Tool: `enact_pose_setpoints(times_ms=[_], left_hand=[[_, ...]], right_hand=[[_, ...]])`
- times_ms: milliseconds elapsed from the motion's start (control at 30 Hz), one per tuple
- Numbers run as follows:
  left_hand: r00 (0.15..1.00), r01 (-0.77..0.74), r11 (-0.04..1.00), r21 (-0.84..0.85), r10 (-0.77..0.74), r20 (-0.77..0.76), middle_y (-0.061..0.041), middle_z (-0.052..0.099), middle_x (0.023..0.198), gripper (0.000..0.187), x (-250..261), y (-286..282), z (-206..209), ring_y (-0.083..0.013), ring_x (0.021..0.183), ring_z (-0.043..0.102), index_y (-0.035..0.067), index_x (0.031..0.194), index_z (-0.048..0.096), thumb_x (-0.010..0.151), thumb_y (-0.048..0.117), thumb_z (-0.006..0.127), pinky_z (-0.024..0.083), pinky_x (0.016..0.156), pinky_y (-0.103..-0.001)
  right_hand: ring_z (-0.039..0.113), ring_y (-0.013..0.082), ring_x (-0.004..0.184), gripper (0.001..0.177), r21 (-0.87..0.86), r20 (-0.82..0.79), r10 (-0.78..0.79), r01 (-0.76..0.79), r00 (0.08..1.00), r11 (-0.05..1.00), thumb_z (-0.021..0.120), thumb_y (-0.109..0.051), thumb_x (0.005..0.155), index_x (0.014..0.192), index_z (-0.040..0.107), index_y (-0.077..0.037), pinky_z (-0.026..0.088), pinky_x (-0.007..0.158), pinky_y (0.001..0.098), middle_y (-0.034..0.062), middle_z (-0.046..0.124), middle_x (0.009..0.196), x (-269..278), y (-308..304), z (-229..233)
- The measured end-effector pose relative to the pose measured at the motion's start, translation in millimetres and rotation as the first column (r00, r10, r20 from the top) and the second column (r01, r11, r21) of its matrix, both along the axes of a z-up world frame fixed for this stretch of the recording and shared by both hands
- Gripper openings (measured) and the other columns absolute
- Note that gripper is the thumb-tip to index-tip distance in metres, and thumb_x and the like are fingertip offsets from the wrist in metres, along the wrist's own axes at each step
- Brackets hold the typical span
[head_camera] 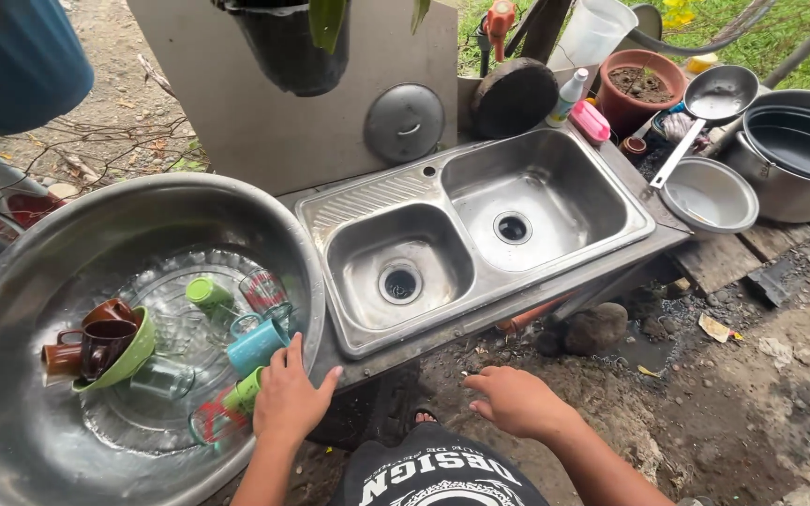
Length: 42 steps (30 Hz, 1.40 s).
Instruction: Washing and organizing dishes, cups, and utensils in an outdoor kitchen area.
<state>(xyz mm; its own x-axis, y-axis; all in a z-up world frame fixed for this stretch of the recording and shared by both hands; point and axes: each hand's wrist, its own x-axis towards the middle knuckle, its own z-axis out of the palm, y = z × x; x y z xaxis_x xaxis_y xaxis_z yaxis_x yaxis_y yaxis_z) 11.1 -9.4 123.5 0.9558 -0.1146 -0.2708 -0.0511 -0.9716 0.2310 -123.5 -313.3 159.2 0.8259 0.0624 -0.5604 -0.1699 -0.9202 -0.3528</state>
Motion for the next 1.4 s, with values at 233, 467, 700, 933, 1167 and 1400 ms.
enact_pose_setpoints(times_ms=[233, 467, 700, 933, 1167, 1400], left_hand=[[0.998, -0.049, 0.999, 0.014, 0.05, -0.049, -0.011, 0.049, 0.148, 0.095, 2, 3, -10, -0.033, 0.128, 0.053, 0.018, 0.157, 0.03, 0.082, 0.064, 0.067, 0.049, 0.103, -0.045], [0.987, -0.149, 0.982, -0.119, 0.14, -0.085, -0.012, 0.061, 0.137, 0.084, -9, 2, -6, -0.0354, 0.122, 0.06, 0.019, 0.157, 0.032, 0.088, 0.053, 0.064, 0.051, 0.097, -0.049], [0.987, -0.069, 0.925, -0.373, 0.117, 0.108, -0.015, 0.063, 0.133, 0.069, -19, 17, -8, -0.0354, 0.119, 0.061, 0.01, 0.144, 0.049, 0.089, 0.047, 0.068, 0.05, 0.095, -0.048], [0.923, -0.227, 0.865, -0.448, 0.338, 0.185, -0.006, 0.074, 0.119, 0.029, -17, 118, -31, -0.0282, 0.114, 0.066, 0.014, 0.123, 0.071, 0.096, 0.023, 0.07, 0.052, 0.102, -0.042], [0.959, 0.211, 0.974, -0.082, -0.19, 0.21, -0.013, 0.06, 0.133, 0.086, 17, 176, -46, -0.0366, 0.119, 0.055, 0.011, 0.137, 0.053, 0.06, 0.025, 0.089, 0.049, 0.094, -0.047], [0.919, 0.379, 0.924, -0.042, -0.382, -0.103, -0.019, 0.064, 0.125, 0.088, 48, 153, -78, -0.0353, 0.117, 0.064, -0.002, 0.129, 0.055, 0.072, 0.058, 0.086, 0.051, 0.098, -0.048]], right_hand=[[0.058, 0.0293, 0.123, 0.045, 0.0, -0.022, 0.076, -0.076, 0.997, 0.997, 0.063, -0.036, 0.095, 0.137, 0.058, -0.021, 0.048, 0.102, 0.0444, 0.0054, 0.062, 0.131, 21, -11, -11], [0.059, 0.0292, 0.124, 0.044, -0.024, -0.026, 0.258, -0.259, 0.966, 0.966, 0.063, -0.036, 0.095, 0.136, 0.059, -0.02, 0.049, 0.102, 0.0436, 0.0049, 0.062, 0.133, 54, 8, -14], [0.061, 0.031, 0.12, 0.043, 0.06, 0.166, 0.325, -0.338, 0.931, 0.939, 0.064, -0.036, 0.094, 0.131, 0.062, -0.015, 0.049, 0.098, 0.0446, 0.0079, 0.065, 0.128, 76, 44, -12], [0.076, 0.0269, 0.083, 0.032, 0.397, 0.262, -0.025, -0.084, 0.965, 0.914, 0.064, -0.028, 0.092, 0.116, 0.072, -0.01, 0.059, 0.079, 0.0397, 0.011, 0.079, 0.096, 92, 121, 28], [0.071, 0.0322, 0.097, 0.055, 0.17, 0.35, -0.034, -0.028, 0.936, 0.985, 0.071, -0.046, 0.087, 0.126, 0.065, -0.008, 0.055, 0.087, 0.0445, 0.0148, 0.075, 0.109, 181, 259, -23], [0.056, 0.0493, 0.124, 0.113, -0.126, 0.206, -0.258, 0.287, 0.944, 0.95, 0.084, -0.062, 0.072, 0.144, 0.031, 0.006, 0.052, 0.101, 0.0487, 0.0336, 0.046, 0.14, 235, 336, -108]])
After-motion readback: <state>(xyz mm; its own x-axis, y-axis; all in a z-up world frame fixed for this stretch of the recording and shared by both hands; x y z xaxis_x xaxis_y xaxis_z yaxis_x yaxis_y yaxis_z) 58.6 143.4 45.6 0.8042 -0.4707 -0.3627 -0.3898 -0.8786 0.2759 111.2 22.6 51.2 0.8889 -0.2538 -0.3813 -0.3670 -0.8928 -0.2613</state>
